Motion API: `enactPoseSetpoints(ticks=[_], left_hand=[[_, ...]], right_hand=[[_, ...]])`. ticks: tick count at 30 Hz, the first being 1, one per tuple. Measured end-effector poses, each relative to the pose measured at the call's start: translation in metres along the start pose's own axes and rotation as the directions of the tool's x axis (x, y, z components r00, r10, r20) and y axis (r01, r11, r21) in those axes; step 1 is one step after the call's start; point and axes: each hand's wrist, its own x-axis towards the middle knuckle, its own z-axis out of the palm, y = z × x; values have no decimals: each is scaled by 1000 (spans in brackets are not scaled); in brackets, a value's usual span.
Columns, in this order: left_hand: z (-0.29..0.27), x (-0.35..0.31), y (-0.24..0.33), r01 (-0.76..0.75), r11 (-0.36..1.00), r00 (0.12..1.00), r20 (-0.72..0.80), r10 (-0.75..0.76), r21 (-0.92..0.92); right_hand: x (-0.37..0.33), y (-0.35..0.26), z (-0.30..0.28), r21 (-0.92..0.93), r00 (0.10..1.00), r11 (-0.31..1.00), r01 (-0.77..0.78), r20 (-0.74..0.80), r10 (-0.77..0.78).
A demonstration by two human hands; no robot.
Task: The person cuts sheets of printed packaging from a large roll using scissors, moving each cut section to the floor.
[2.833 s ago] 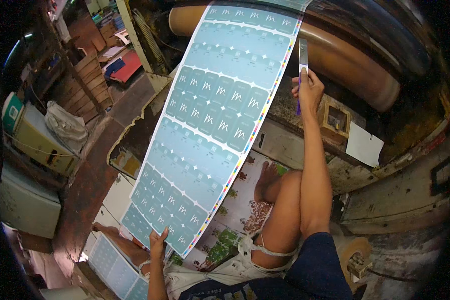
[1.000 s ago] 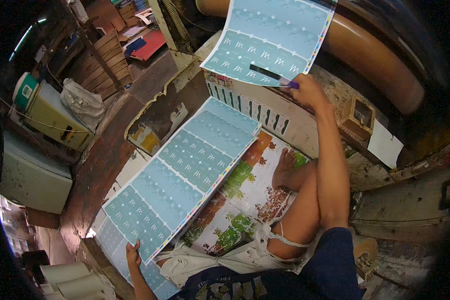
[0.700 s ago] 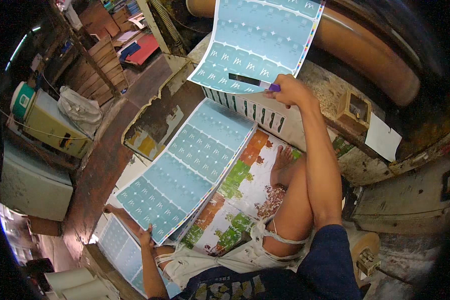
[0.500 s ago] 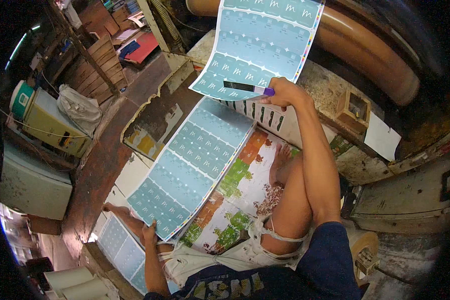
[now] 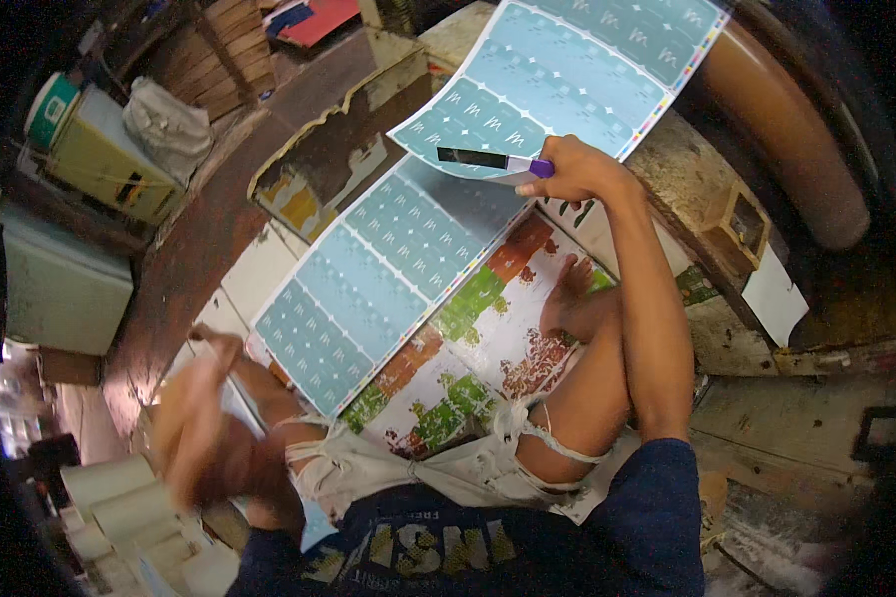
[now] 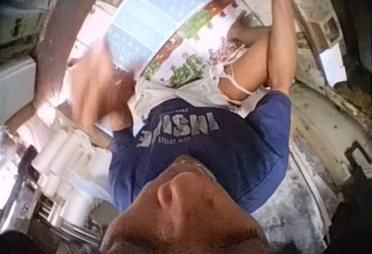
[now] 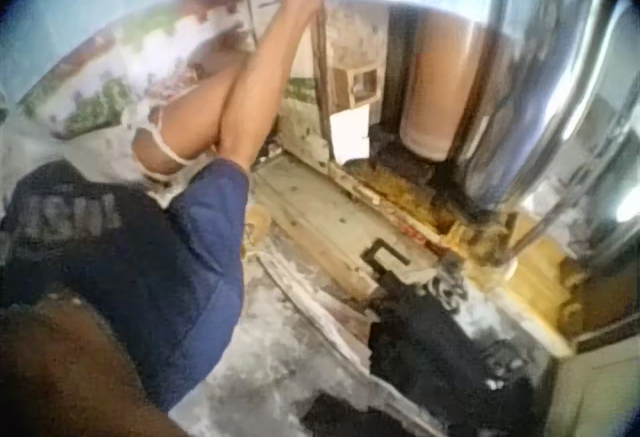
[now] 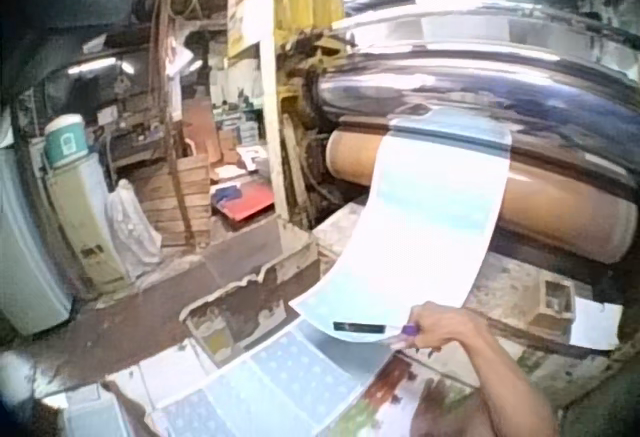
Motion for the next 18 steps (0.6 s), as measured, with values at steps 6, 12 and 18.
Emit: enactPoseSetpoints(ticks=[6, 12, 18], left_hand=[[-76, 46, 44, -671, 736, 677, -334, 656, 86], [-77, 43, 37, -691, 713, 647, -340, 683, 118], [-62, -8, -21, -353, 934, 881, -314, 354, 63]], right_hand=[[3, -13, -7, 37, 1000, 999, 16, 24, -17], [12, -19, 10, 21, 990, 993, 118, 79, -120], [12, -24, 19, -50, 971, 971, 233, 61, -230]])
